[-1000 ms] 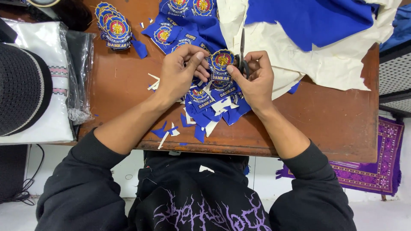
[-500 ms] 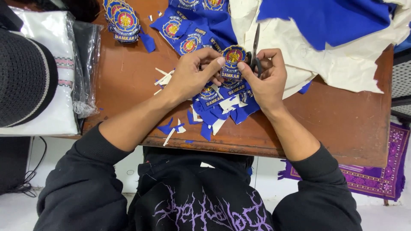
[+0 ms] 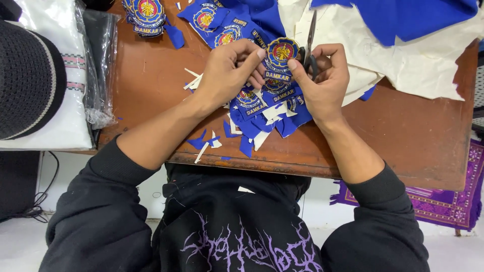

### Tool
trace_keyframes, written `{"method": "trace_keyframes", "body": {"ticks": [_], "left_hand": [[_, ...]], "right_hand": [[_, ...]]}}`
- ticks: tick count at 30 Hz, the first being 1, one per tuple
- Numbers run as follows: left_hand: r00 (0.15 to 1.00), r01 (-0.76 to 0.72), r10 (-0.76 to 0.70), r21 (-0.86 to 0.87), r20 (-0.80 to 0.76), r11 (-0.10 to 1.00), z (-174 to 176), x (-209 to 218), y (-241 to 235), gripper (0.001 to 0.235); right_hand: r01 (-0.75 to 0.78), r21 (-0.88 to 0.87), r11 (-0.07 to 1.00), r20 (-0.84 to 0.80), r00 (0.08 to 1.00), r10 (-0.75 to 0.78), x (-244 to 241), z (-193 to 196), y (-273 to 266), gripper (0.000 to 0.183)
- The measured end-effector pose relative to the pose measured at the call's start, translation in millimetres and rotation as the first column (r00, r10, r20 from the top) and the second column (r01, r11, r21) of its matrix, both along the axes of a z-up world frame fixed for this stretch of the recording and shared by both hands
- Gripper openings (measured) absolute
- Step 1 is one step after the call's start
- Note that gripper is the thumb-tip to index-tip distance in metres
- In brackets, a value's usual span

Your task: Using scissors to precisely cut out individual embroidered patches from a larger sheet of blue fabric.

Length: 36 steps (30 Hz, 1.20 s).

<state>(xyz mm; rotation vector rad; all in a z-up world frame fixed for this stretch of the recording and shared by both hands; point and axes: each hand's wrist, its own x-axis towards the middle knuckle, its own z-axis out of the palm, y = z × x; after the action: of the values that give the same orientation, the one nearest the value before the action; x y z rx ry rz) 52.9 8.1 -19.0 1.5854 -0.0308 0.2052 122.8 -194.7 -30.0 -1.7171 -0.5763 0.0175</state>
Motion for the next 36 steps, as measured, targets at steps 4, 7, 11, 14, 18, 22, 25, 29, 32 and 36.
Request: {"method": "trace_keyframes", "body": {"ticks": [4,7,11,14,18,22,25,29,32,36], "left_hand": [[0.999,-0.045,0.046,-0.089,0.005,0.995,-6.4,3.6,1.2,0.022],[0.997,-0.053,0.045,-0.133,-0.066,0.99,2.7,3.7,-2.2,0.035],[0.98,0.035,-0.044,-0.052,-0.196,0.998,7.2,1.8,-3.8,0.025],[0.979,0.083,-0.088,-0.035,-0.186,0.996,-0.1,2.7,-2.7,0.016],[0.992,0.048,-0.057,-0.077,-0.109,0.996,-4.2,3.8,-1.7,0.015],[0.994,0.017,-0.028,-0.1,-0.106,0.995,-2.4,3.6,-1.3,0.018],[0.995,-0.013,-0.002,-0.15,-0.101,0.989,-3.5,5.0,-1.2,0.017],[0.977,0.028,-0.1,-0.355,-0.187,0.934,-2.9,4.9,2.1,0.054],[0.978,0.041,-0.081,-0.204,-0.193,0.978,2.8,2.1,0.4,0.045],[0.995,0.062,-0.063,-0.009,-0.077,0.998,-2.3,0.2,-1.7,0.022]], "right_hand": [[0.008,-0.002,1.0,0.006,1.0,-0.008,-0.4,0.5,-1.2,0.036],[0.035,-0.028,0.999,0.016,0.999,-0.035,-0.2,-0.6,-3.6,0.037],[0.007,0.001,1.0,0.017,1.0,-0.007,-0.7,0.2,-3.1,0.037],[0.005,-0.011,1.0,0.025,1.0,-0.005,-0.2,0.7,-3.4,0.038],[0.007,0.007,1.0,0.031,1.0,-0.007,3.1,-2.1,-5.6,0.038],[0.019,0.002,1.0,0.061,0.998,-0.019,2.5,-1.9,-5.9,0.038],[0.025,-0.01,1.0,0.068,0.997,-0.025,1.4,-2.1,-6.1,0.038],[0.002,-0.017,1.0,0.006,1.0,-0.002,-0.9,-1.6,-5.9,0.038],[-0.055,0.002,0.998,-0.043,0.998,0.055,-6.6,4.7,-2.1,0.038],[-0.126,0.049,0.991,-0.12,0.984,0.131,-11.2,9.4,1.7,0.036]]}}
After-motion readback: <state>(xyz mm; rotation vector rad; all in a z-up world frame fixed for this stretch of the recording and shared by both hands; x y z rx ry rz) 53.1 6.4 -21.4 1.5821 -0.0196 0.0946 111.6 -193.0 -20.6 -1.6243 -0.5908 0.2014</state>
